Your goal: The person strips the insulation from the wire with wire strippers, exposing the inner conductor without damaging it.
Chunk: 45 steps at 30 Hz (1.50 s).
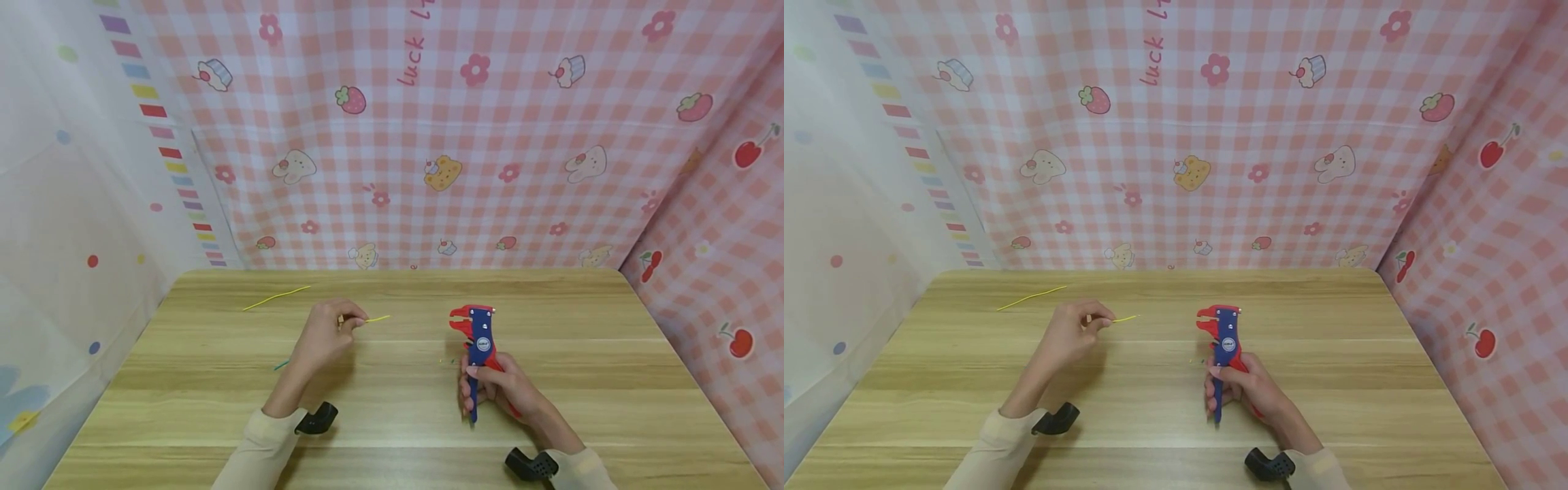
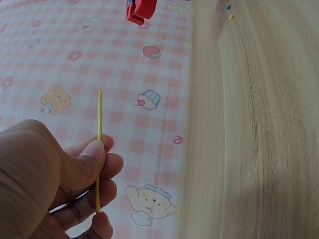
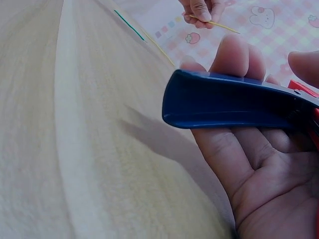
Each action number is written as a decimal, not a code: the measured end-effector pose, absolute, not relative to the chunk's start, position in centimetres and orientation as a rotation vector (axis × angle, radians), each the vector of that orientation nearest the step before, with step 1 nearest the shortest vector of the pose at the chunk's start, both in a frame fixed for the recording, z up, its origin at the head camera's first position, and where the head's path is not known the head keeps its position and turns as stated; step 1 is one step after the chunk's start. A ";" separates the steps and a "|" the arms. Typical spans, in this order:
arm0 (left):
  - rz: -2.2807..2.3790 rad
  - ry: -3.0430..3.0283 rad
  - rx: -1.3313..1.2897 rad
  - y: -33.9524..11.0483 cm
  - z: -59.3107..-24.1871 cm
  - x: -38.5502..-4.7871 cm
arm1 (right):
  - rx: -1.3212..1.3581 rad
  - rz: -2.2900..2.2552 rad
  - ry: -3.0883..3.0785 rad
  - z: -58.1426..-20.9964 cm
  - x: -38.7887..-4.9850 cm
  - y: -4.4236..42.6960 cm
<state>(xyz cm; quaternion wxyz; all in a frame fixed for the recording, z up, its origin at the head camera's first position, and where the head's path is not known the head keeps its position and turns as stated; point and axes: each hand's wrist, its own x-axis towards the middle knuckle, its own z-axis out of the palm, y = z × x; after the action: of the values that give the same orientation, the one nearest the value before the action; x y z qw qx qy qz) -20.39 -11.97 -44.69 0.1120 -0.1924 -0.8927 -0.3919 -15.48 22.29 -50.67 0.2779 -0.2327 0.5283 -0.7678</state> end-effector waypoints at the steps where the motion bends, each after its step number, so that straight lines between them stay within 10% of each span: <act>1: -1.153 -2.619 -0.560 -12.0 -44.7 -20.4 | -0.630 -2.060 1.420 -50.7 -15.5 22.3; 45: -1.175 -2.686 -0.345 -15.9 -47.2 -22.5 | -0.619 -2.084 1.478 -50.9 -15.9 23.6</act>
<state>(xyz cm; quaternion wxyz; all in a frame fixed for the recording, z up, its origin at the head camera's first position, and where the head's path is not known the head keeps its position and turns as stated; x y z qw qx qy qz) -22.47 -15.88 -47.21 0.0947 -0.1165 -0.9058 -0.3962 -15.94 23.63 -50.87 0.2535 -0.2279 0.5438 -0.7668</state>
